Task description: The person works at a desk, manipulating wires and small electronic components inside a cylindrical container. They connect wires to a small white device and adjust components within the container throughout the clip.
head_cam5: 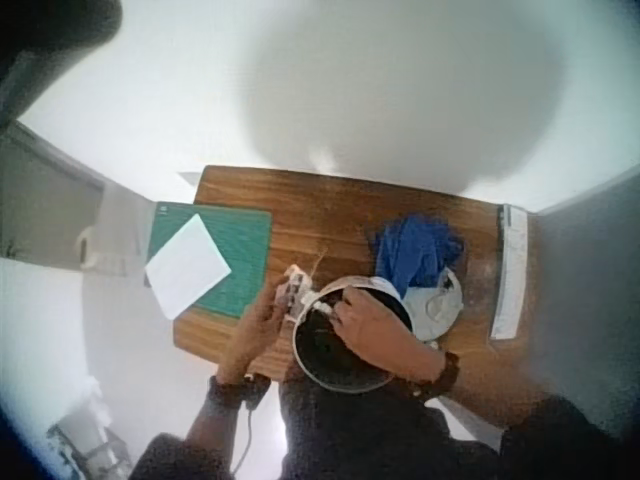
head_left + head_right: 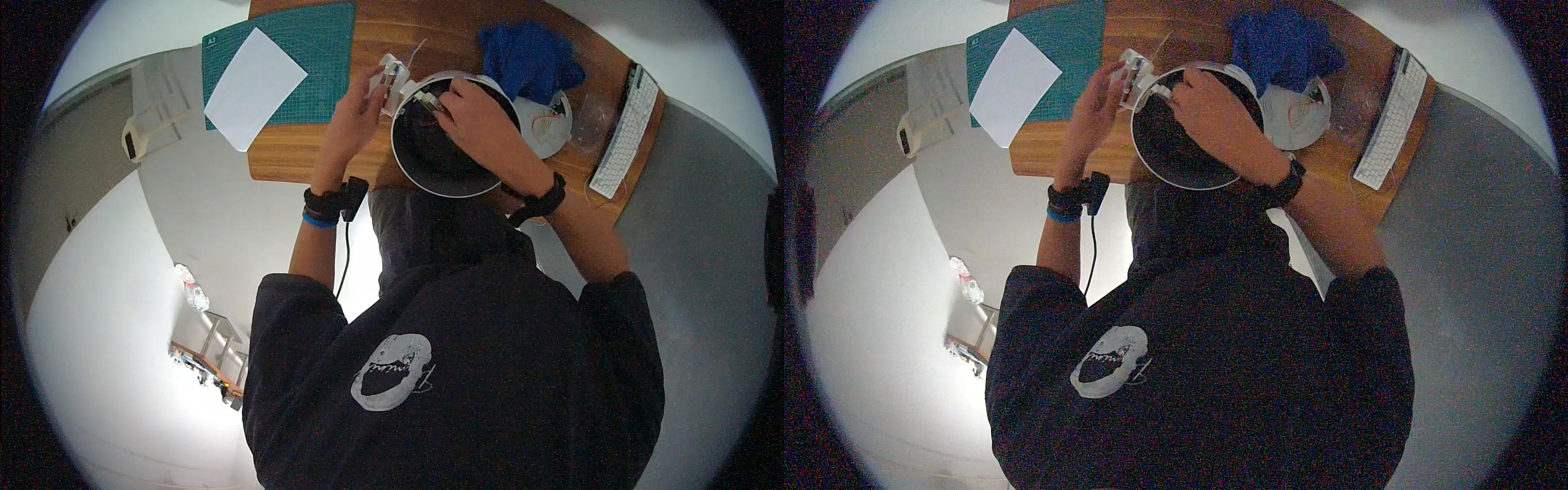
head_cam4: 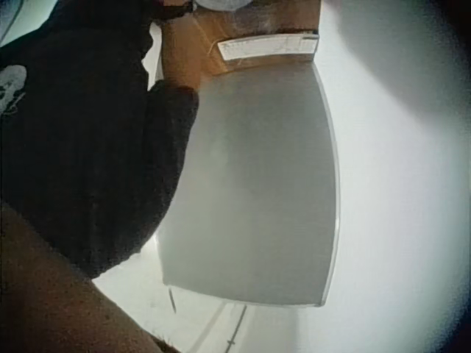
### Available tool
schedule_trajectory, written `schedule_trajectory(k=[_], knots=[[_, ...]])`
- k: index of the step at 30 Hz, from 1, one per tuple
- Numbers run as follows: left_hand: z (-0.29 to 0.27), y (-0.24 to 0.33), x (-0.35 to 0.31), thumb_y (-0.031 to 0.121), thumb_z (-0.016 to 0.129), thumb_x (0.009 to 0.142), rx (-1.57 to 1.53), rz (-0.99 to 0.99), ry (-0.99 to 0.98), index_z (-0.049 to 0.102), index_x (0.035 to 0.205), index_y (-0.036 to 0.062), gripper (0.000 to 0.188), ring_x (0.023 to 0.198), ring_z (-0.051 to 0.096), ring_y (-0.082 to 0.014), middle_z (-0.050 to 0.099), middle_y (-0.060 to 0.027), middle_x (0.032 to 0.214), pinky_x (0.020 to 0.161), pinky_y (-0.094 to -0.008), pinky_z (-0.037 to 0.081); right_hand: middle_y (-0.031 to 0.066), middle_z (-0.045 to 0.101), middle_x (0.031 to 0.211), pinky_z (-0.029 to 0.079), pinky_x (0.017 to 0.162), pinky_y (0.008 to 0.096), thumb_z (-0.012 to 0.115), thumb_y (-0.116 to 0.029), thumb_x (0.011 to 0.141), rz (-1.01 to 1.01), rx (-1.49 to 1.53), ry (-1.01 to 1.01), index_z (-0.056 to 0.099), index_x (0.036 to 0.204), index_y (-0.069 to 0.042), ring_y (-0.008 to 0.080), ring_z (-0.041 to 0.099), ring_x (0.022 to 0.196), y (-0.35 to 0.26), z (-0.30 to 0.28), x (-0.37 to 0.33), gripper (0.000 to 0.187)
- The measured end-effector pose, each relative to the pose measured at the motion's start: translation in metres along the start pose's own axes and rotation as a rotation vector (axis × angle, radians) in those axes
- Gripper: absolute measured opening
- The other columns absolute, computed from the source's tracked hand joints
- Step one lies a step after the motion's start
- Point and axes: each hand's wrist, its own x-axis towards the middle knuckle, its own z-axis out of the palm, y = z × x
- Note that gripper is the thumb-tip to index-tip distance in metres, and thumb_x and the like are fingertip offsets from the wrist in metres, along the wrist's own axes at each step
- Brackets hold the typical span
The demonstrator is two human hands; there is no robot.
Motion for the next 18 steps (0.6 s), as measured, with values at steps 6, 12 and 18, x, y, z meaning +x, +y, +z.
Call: schedule_trajectory(k=[6, 12, 18], knots=[[0.013, -0.041, 0.022, 0.019, 0.057, 0.105, 0.299, 0.091, -0.044, 0.052, 0.140, 0.0072, 0.037, 0.104, 0.068, -0.0415, 0.069, -0.0255, 0.116, 0.086, -0.0438, 0.054, 0.0156, 0.058, 0.099, 0.054, 0.082, 0.0400, 0.069, -0.015, 0.094, -0.052, -0.080, 0.042, 0.066, 0.097, 0.004, 0.0320, 0.062, 0.092, 0.004, 0.015, -0.009, 0.019], [0.017, -0.065, 0.042, 0.028, 0.057, 0.106, 0.115, 0.016, -0.252, 0.061, 0.135, 0.0063, 0.037, 0.096, 0.070, -0.0305, 0.073, -0.0183, 0.106, 0.083, -0.0414, 0.054, 0.0160, 0.060, 0.095, 0.054, 0.085, 0.0422, 0.065, -0.018, 0.094, 0.034, -0.003, 0.036, 0.068, 0.091, 0.002, 0.0334, 0.062, 0.095, 0.002, 0.012, 0.000, 0.020], [0.017, 0.001, 0.011, 0.020, 0.071, 0.099, -0.178, -0.078, -0.127, 0.062, 0.137, 0.0049, 0.042, 0.097, 0.066, -0.0142, 0.072, -0.0063, 0.106, 0.083, -0.0313, 0.056, 0.0171, 0.060, 0.093, 0.053, 0.087, 0.0436, 0.066, -0.023, 0.095, 0.094, 0.111, 0.037, 0.068, 0.090, 0.001, 0.0343, 0.061, 0.094, 0.008, 0.011, 0.000, 0.025]])
